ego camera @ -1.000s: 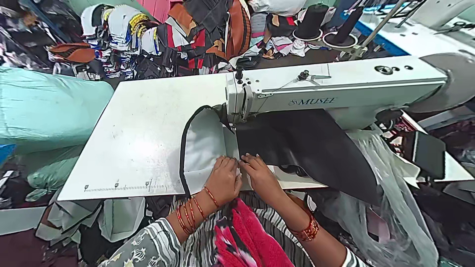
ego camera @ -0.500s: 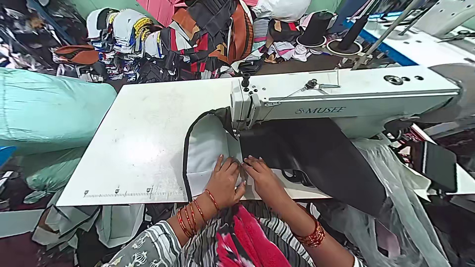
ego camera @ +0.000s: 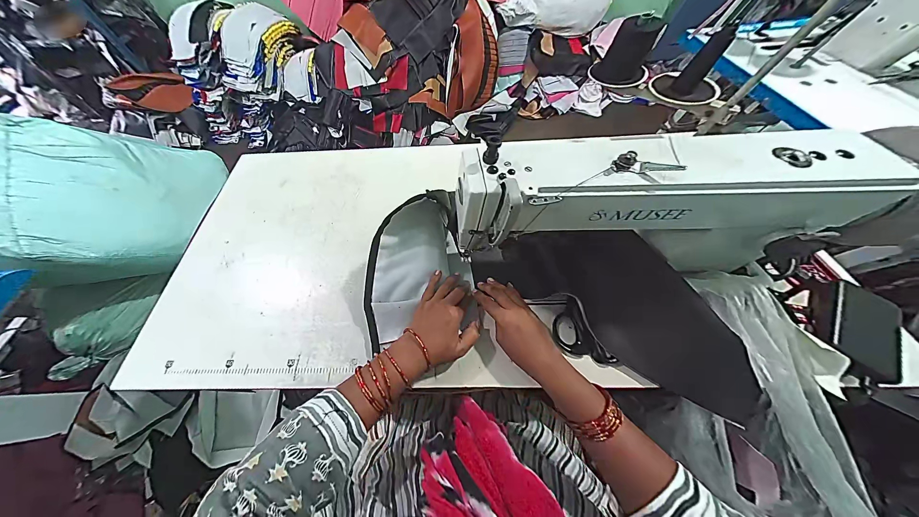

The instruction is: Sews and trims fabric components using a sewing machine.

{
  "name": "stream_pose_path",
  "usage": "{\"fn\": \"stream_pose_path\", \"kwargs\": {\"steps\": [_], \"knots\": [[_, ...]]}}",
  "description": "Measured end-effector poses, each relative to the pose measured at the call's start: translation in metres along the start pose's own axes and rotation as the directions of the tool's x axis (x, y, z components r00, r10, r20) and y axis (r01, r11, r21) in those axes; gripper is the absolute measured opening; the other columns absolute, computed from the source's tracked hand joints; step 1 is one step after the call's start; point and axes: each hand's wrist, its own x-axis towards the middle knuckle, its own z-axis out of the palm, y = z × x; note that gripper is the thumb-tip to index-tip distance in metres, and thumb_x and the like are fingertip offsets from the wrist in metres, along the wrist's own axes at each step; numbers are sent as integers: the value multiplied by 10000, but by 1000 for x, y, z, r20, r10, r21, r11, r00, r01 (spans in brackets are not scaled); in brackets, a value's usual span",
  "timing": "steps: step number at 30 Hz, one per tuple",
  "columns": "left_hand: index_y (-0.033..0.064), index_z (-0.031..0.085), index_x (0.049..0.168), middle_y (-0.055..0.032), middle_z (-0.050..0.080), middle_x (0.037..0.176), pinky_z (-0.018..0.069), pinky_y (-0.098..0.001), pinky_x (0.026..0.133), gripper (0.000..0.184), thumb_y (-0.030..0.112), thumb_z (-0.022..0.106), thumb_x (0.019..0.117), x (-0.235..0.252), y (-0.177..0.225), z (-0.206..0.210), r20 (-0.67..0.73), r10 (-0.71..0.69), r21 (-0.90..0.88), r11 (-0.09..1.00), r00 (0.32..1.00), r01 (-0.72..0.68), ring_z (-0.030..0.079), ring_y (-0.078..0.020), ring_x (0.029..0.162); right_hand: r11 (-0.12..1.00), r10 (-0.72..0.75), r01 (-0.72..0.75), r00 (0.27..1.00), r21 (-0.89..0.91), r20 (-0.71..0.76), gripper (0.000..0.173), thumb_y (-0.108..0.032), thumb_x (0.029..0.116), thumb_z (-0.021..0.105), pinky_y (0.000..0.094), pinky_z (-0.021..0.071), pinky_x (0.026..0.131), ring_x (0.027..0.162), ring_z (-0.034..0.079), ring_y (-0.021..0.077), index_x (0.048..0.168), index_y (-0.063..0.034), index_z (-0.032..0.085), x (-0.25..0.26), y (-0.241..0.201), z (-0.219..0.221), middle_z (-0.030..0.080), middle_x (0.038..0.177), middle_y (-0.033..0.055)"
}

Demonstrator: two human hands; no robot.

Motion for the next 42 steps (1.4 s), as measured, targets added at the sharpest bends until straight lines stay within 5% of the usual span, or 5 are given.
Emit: {"fn": "stream_pose_path", "kwargs": {"steps": [17, 24, 30, 36, 42], "knots": [[-22, 649, 1336, -177, 574, 1470, 78, -546, 1277, 496, 315, 512, 999, 48, -39, -21, 134, 19, 23, 999, 991, -22, 359, -345, 1511, 985, 171, -161, 948, -58, 270, 542, 141, 952, 403, 466, 348, 1195, 1423, 473, 365, 1428, -37, 591, 51, 10, -5, 532, 1510, 183], [-25, 681, 1275, -179, 614, 1418, 102, -532, 1279, 425, 267, 567, 988, 63, -49, -30, 132, 38, 55, 997, 991, -46, 394, -342, 1491, 980, 187, -189, 981, -62, -45, 351, 37, 1002, 453, 505, 488, 1056, 1244, 622, 398, 1252, 16, 700, 29, 11, -15, 661, 1320, 219], [35, 751, 1163, -153, 690, 1287, 208, -567, 1244, 338, 259, 609, 954, 73, -70, -31, 47, 156, 129, 978, 987, -161, 533, -330, 1372, 902, 251, -366, 876, -229, -412, 291, -145, 977, 578, 572, 544, 833, 1005, 659, 486, 1163, 16, 734, -17, 33, -57, 678, 1070, 290], [35, 774, 1049, -152, 716, 1239, 307, -583, 1177, 298, 263, 617, 937, 82, -79, -31, -19, 192, 213, 960, 981, -184, 584, -338, 1308, 593, 625, -747, 662, -299, -413, 643, -234, 913, 759, 759, 374, 982, 1263, 452, 653, 1428, 70, 523, -52, 58, -121, 473, 1397, 422], [34, 757, 1127, -149, 693, 1292, 240, -576, 1216, 343, 291, 578, 987, 83, -68, -39, 63, 68, 229, 970, 996, -81, 536, -325, 1365, 555, 714, -777, 628, -297, -310, 334, -137, 979, 661, 711, 401, 977, 1198, 562, 559, 1219, 93, 653, -43, 61, -150, 644, 1195, 352]]}}
